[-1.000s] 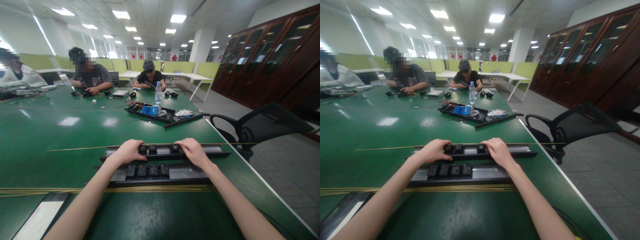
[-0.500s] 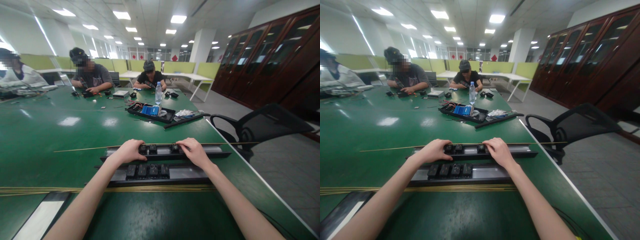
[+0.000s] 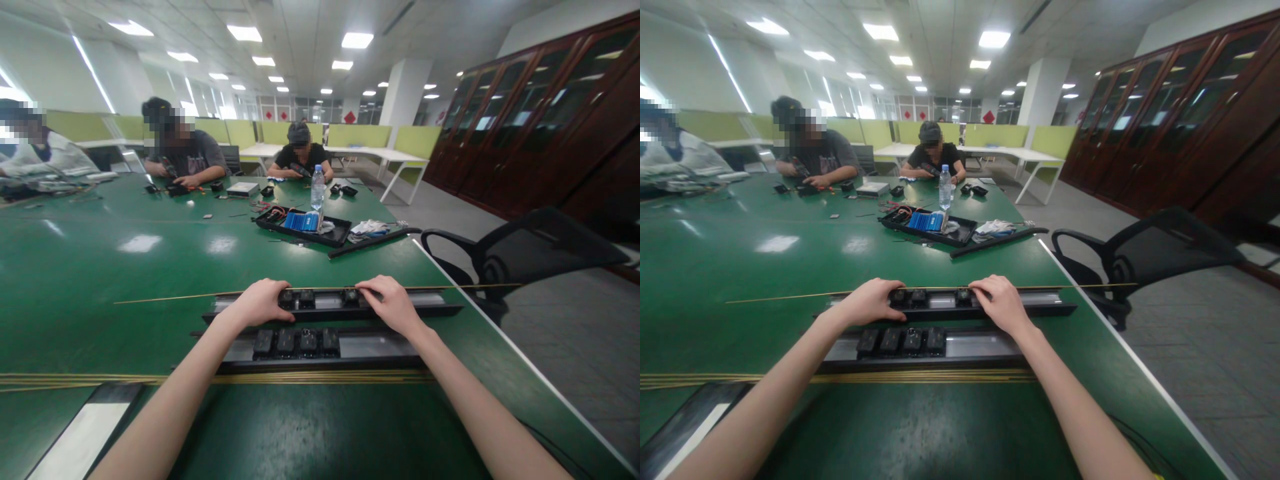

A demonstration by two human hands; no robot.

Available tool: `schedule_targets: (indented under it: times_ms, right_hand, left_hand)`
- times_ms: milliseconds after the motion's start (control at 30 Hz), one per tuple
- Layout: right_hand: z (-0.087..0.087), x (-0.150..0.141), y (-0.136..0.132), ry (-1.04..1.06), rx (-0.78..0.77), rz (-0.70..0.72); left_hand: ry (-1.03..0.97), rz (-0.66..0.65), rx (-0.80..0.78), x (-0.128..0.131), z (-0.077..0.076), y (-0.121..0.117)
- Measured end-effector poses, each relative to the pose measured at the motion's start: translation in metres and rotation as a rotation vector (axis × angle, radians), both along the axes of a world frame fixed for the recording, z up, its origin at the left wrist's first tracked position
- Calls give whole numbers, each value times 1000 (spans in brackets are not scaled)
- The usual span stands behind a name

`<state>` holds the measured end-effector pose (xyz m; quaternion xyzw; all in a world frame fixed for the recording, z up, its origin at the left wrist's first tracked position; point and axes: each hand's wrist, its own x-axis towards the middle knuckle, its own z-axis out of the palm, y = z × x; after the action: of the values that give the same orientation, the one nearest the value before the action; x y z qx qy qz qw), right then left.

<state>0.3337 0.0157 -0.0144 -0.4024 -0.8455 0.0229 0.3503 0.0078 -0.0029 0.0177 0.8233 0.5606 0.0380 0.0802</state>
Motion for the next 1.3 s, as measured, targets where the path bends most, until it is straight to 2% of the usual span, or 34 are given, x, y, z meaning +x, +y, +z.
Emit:
schedule_targets:
  times_ms: [233, 533, 1300]
  right_hand:
    - [-2, 2, 1, -1, 5, -44]
    - [4, 12, 6, -53, -9, -54]
    - [5, 23, 7, -91, -58, -1]
  left_hand:
    - [-8, -7, 18, -2, -3, 1]
    - [-19, -9, 12, -3, -4, 2]
    - [-9, -7, 6, -2, -3, 1]
